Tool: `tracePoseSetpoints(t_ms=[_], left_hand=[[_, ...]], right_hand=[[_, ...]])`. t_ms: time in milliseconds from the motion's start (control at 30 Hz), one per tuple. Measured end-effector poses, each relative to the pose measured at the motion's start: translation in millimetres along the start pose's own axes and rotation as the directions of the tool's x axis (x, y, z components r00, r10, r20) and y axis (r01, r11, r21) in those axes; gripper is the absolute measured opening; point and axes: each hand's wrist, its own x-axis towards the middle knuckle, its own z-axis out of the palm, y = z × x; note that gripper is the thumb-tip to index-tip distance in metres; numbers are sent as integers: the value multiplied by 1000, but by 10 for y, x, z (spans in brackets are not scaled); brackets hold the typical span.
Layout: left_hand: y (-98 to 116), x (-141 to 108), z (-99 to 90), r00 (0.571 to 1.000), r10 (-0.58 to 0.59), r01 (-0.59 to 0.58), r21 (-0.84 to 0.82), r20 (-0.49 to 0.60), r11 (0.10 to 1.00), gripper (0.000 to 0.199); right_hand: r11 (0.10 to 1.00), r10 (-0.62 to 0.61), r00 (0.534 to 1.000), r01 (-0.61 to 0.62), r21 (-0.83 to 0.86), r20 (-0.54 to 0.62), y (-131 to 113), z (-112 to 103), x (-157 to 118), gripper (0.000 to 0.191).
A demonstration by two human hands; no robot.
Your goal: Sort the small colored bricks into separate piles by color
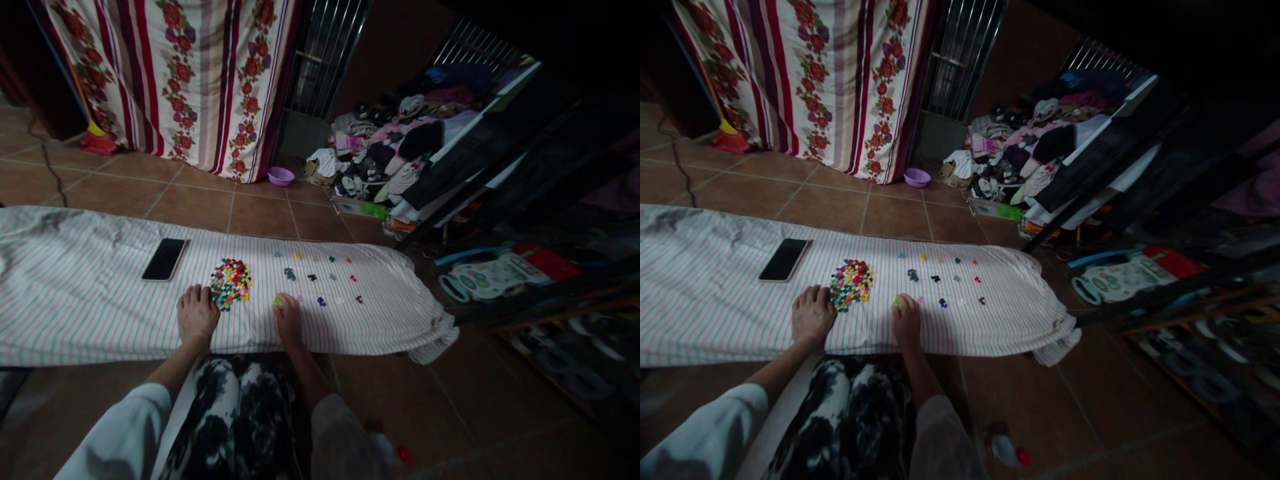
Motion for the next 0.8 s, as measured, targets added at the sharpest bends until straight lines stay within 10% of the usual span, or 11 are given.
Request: tracePoseSetpoints(t_ms=[800], left_hand=[[4,0,7,1000,-25,25,-65,-1,998,33]], right_hand=[[989,-118,966,134,-57,229,-742,263,259,20]])
